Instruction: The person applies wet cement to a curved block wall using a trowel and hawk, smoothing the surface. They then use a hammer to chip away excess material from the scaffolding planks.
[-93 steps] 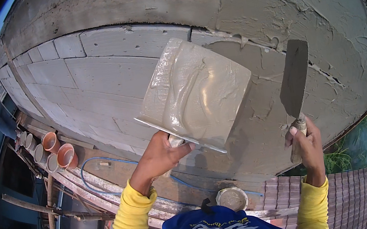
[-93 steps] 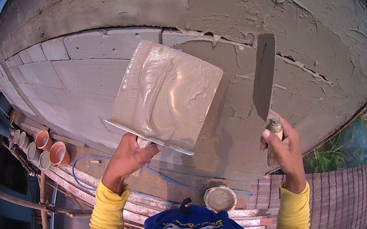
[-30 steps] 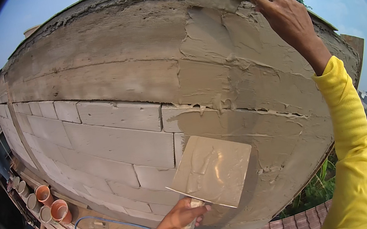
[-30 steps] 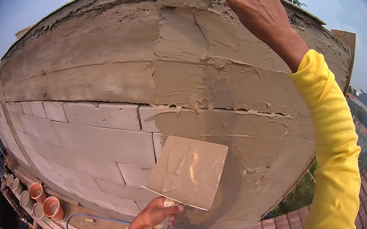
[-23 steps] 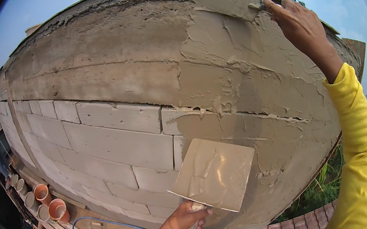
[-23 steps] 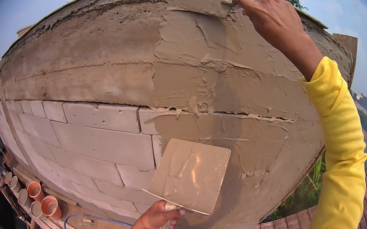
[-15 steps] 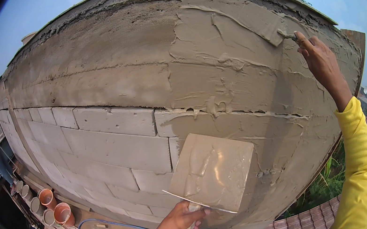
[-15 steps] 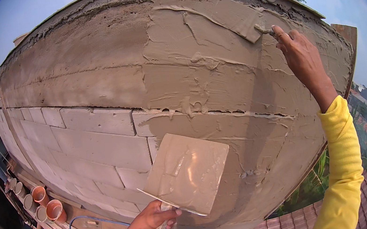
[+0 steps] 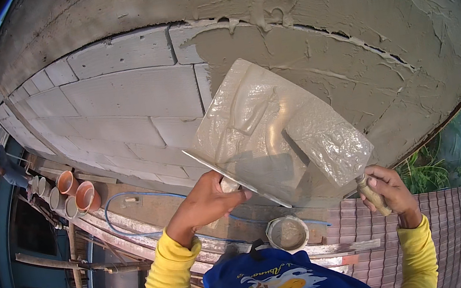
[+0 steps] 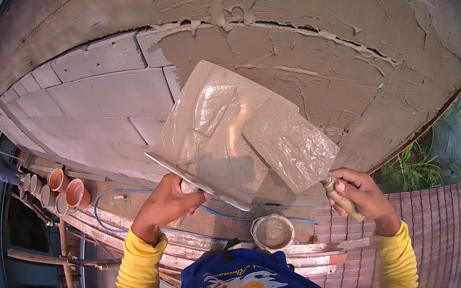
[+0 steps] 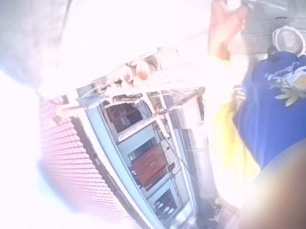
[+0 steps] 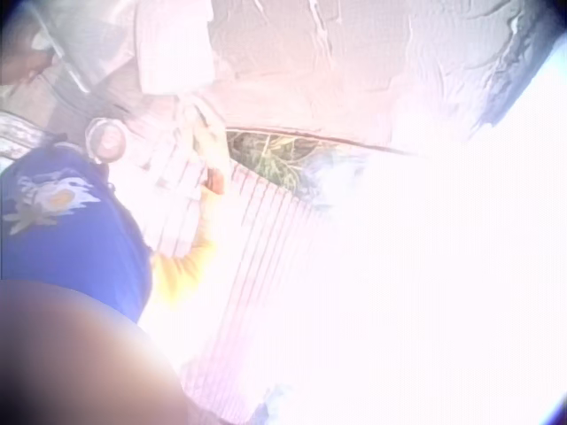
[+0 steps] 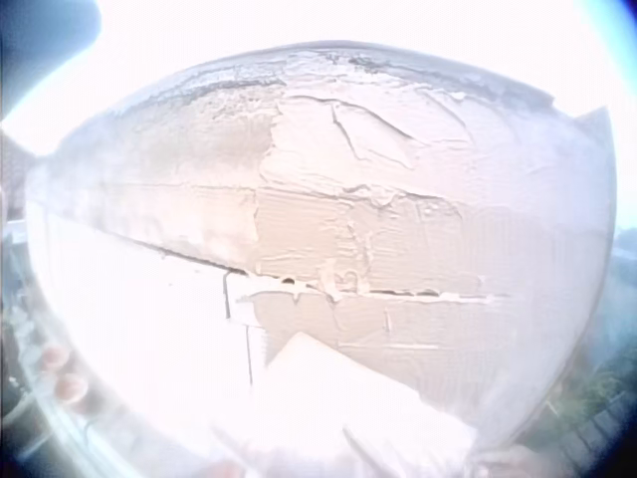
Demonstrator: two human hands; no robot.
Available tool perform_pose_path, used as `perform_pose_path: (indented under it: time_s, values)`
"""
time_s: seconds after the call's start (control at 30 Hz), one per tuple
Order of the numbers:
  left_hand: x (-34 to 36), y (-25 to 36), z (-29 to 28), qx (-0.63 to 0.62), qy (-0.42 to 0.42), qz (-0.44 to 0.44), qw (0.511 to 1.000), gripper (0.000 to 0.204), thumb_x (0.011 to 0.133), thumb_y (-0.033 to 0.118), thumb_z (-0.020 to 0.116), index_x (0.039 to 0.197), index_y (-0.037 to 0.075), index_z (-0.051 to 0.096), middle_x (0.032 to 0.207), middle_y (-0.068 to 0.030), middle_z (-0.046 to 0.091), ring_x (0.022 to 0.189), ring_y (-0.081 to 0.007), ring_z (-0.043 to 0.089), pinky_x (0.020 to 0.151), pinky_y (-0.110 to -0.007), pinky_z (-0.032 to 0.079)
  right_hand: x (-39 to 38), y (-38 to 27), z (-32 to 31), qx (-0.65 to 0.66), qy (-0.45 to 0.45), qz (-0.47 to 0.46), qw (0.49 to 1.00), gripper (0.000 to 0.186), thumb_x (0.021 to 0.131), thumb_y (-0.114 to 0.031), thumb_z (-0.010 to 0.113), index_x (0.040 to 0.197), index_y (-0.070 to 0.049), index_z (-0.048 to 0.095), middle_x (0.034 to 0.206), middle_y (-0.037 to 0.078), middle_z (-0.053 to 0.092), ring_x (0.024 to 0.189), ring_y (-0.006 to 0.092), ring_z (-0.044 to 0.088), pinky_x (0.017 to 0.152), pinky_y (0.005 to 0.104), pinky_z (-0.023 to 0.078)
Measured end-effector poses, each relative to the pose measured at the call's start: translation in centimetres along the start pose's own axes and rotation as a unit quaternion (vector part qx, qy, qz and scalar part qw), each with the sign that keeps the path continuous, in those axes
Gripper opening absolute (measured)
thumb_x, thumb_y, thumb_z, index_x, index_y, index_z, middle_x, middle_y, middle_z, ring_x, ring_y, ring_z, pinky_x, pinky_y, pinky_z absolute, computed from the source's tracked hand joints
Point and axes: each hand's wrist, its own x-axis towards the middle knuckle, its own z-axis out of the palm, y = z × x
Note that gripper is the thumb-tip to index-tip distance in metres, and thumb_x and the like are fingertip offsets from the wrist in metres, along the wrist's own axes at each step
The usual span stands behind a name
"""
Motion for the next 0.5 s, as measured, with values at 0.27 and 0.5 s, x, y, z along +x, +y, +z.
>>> perform_pose_path:
  time_s: [0.27,0.5]
  values:
    - [1.5,-4.2,2.2,0.255,0.07,0.159,0.951,0.048,0.09,0.017,0.078,0.133,-0.001,0.066,0.115,-0.0266,0.075,0.1,-0.0428,0.073,0.092,-0.047,0.056,3.1,9.2,1.7,0.03,-0.032,0.031,0.999,0.035,0.112,-0.024,0.06,0.132,0.004,0.064,0.09,0.012,0.068,0.059,0.0165,0.059,0.053,0.0305,0.047]
    - [1.2,-4.4,3.1,0.247,0.008,0.101,0.964,0.05,0.088,0.017,0.08,0.133,0.0,0.066,0.111,-0.0263,0.075,0.099,-0.042,0.073,0.091,-0.045,0.056,6.1,8.5,2.1,0.09,-0.029,-0.062,0.994,0.034,0.109,-0.02,0.061,0.13,0.006,0.063,0.091,0.012,0.069,0.062,0.0154,0.061,0.057,0.0298,0.05]
